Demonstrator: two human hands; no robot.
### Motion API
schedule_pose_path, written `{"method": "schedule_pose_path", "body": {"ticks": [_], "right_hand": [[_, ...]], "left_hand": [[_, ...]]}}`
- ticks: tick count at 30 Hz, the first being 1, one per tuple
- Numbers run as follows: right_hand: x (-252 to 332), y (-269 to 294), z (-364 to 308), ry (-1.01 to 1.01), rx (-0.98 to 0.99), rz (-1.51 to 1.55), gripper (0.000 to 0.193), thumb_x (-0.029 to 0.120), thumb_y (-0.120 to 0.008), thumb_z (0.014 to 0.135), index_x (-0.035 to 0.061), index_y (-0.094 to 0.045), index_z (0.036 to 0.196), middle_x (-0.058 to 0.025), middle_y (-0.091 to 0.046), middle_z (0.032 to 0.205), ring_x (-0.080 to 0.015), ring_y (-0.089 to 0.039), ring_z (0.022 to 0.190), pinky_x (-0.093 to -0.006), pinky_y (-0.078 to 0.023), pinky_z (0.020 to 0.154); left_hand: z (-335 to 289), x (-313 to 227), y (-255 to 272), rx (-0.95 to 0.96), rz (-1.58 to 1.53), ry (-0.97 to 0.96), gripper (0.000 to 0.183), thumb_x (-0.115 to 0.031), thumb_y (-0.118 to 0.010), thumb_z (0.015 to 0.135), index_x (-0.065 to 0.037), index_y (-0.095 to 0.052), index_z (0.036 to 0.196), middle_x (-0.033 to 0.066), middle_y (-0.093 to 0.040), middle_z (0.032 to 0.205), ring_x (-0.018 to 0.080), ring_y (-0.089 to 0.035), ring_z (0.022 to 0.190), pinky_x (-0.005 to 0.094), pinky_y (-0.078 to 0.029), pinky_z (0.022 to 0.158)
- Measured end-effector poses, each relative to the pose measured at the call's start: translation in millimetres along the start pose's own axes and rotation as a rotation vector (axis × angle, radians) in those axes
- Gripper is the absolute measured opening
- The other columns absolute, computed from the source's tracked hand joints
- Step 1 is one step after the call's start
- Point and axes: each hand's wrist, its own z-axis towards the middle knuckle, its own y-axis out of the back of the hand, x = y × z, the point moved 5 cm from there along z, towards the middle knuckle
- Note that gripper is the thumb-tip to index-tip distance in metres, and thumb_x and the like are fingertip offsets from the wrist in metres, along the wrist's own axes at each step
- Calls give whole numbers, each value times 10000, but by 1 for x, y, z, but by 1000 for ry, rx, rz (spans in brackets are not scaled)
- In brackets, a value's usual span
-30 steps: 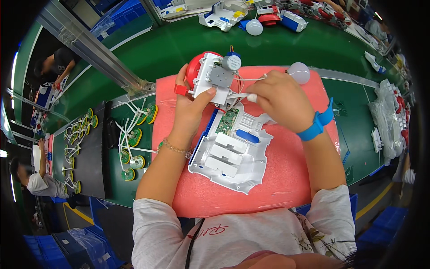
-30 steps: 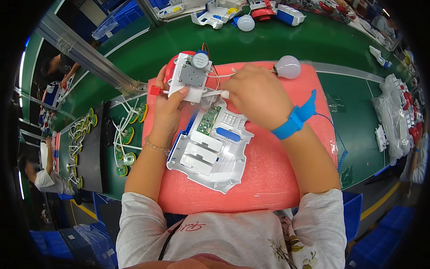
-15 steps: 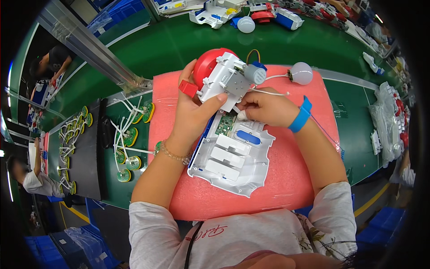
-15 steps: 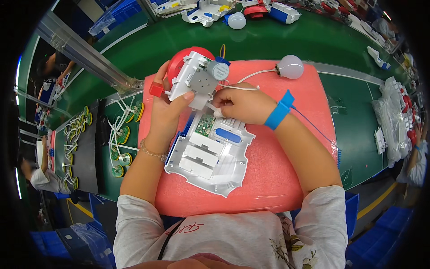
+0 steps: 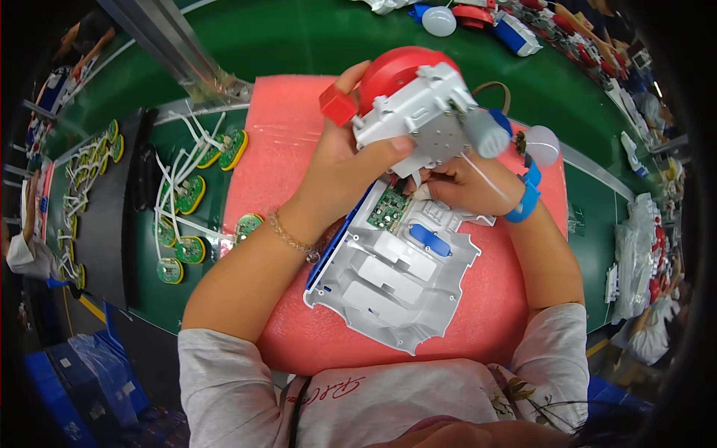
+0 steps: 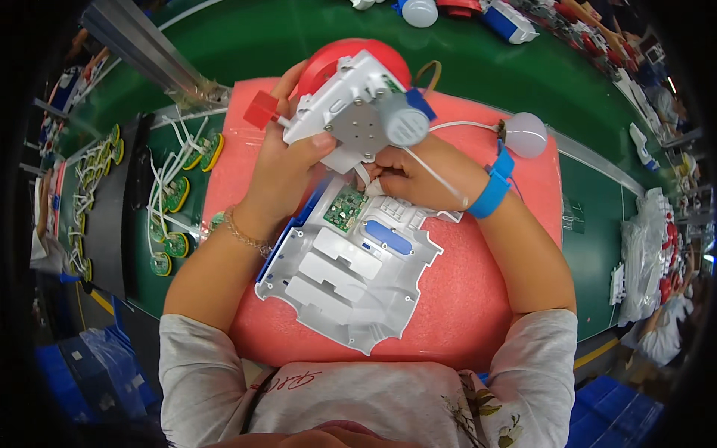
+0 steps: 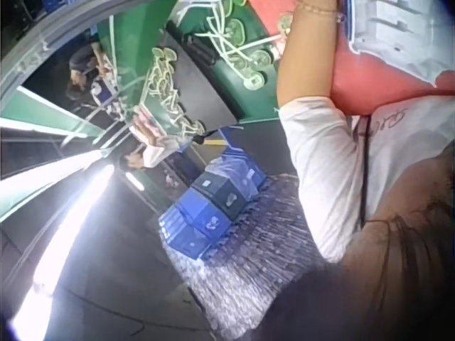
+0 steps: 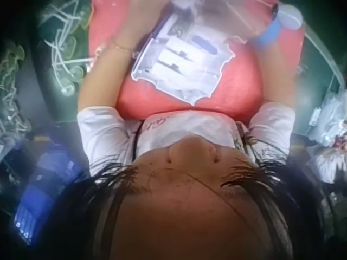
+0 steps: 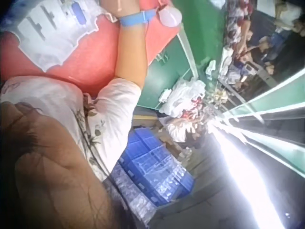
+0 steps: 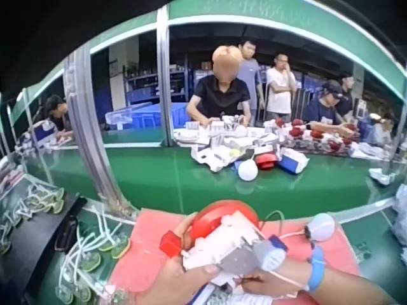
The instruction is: The person assembles a white and red electronic device on a pink foam pad. They connect wires to a circuit board, insert a red plastic housing, and attach a light bulb. The person then places the assembled unit onto a green conveyor belt and retrieves another unit to continue the process.
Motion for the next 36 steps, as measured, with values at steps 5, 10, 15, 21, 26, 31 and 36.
{"method": "schedule_pose_path", "body": {"ticks": [5,10,15,21,26,31,36], "right_hand": [[1,-5,-1,40,6,-153,185,74,-534,732,22,-627,883,-138,-615,816,-264,-591,766,-334,-461,701],[13,0,0,111,-4,-136,280,-27,-531,675,33,-624,933,-93,-639,878,-215,-609,852,-320,-471,766],[11,1,-1,79,22,-148,332,-25,-549,668,32,-598,991,-88,-637,915,-205,-605,894,-323,-473,784],[15,2,-5,158,-77,-93,231,66,-559,753,76,-623,974,-79,-629,918,-225,-595,865,-324,-464,765],[11,2,-7,153,-86,55,328,25,-594,702,56,-583,1028,-87,-616,965,-227,-594,897,-336,-474,779],[17,3,-6,185,-92,31,186,90,-571,785,63,-613,963,-89,-625,912,-211,-597,833,-306,-465,749],[15,5,-8,205,-138,-5,228,95,-580,773,81,-596,1000,-91,-623,907,-219,-597,826,-316,-472,734]], "left_hand": [[-1,-1,-2,-9,-75,11,767,-98,-648,739,-41,-154,1323,114,-404,1219,189,-424,1119,318,-379,916],[-2,-2,-2,6,-21,-42,786,-92,-677,720,-53,-166,1317,104,-397,1217,186,-422,1119,325,-396,904],[-2,-3,-2,43,29,-52,785,-86,-683,712,-63,-175,1312,97,-385,1218,180,-421,1116,328,-399,906],[-4,-3,-5,55,26,-96,769,-73,-672,714,-67,-183,1307,91,-387,1216,175,-422,1112,327,-401,904],[-4,-2,-4,50,11,-73,772,-61,-665,712,-65,-179,1312,90,-384,1222,172,-404,1132,329,-389,915],[-5,-2,-5,63,0,-56,780,-62,-666,706,-66,-179,1316,90,-374,1235,178,-391,1148,338,-365,939],[-6,-3,-5,61,21,-81,794,-60,-670,692,-68,-180,1317,91,-365,1242,193,-388,1156,351,-346,956]]}}
